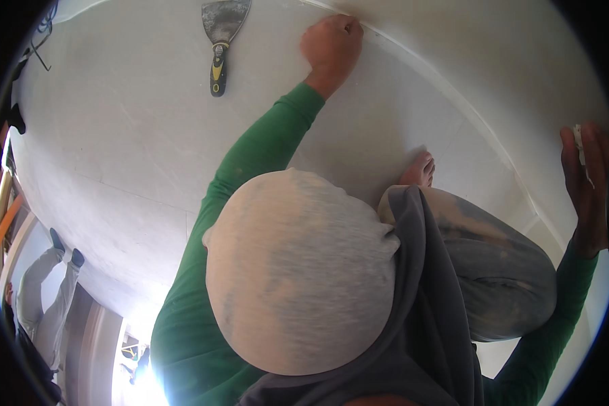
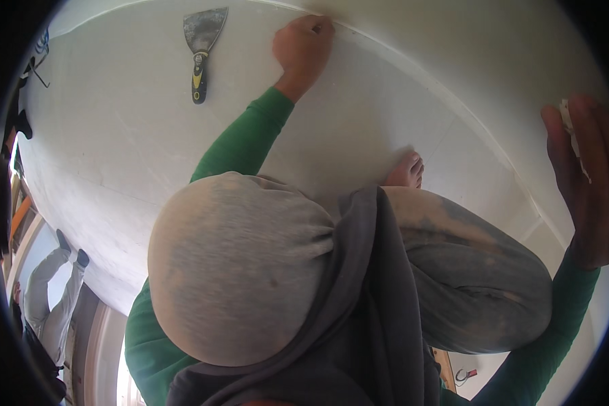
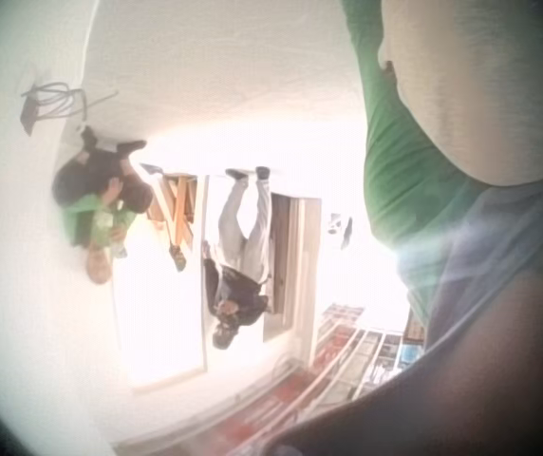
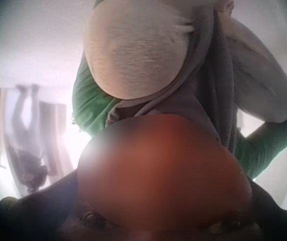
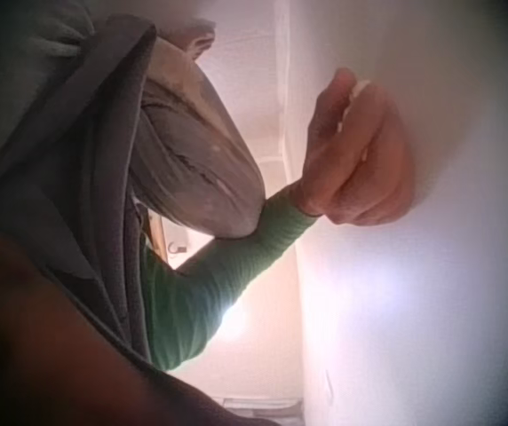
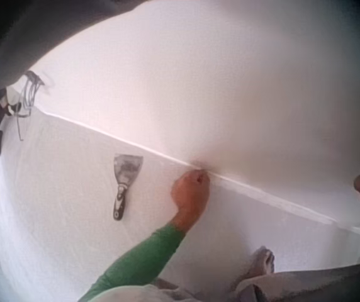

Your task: The person sits on the floor and applies a strip of white wallpaper to the wall using a putty knife to smooth it out. They carefully align the strip and press it against the surface to remove air bubbles.

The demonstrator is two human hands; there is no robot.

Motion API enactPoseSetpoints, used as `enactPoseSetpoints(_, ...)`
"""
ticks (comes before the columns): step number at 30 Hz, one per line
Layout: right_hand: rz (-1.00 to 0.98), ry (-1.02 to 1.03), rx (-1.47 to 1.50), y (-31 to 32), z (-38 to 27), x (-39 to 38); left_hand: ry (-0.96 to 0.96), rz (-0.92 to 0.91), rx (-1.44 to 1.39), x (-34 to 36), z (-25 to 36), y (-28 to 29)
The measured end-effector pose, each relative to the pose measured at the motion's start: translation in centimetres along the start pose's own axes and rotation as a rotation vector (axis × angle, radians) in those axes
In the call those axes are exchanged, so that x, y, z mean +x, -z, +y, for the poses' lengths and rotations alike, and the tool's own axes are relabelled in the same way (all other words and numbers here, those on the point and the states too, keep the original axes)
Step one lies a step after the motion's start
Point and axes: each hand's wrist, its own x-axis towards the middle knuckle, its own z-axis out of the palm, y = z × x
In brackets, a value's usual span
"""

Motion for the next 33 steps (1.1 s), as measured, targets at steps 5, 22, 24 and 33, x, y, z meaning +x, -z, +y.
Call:
enactPoseSetpoints(5, 0.051, 0.184, -0.888, -1.9, -0.2, -0.8, 0.039, 0.008, -0.073, -0.6, 0.9, 0.0)
enactPoseSetpoints(22, -0.246, 0.221, -0.748, -2.6, -2.2, -1.7, 0.025, -0.06, -0.36, -3.4, 5.7, -0.2)
enactPoseSetpoints(24, -0.193, 0.178, -0.609, -2.5, -1.7, -1.6, 0.055, -0.086, -0.43, -3.7, 6.6, 0.2)
enactPoseSetpoints(33, 0.555, -0.246, 0.721, 6.6, 3.1, 7.8, -0.084, -0.499, -1.024, -6.8, 14.7, 6.4)
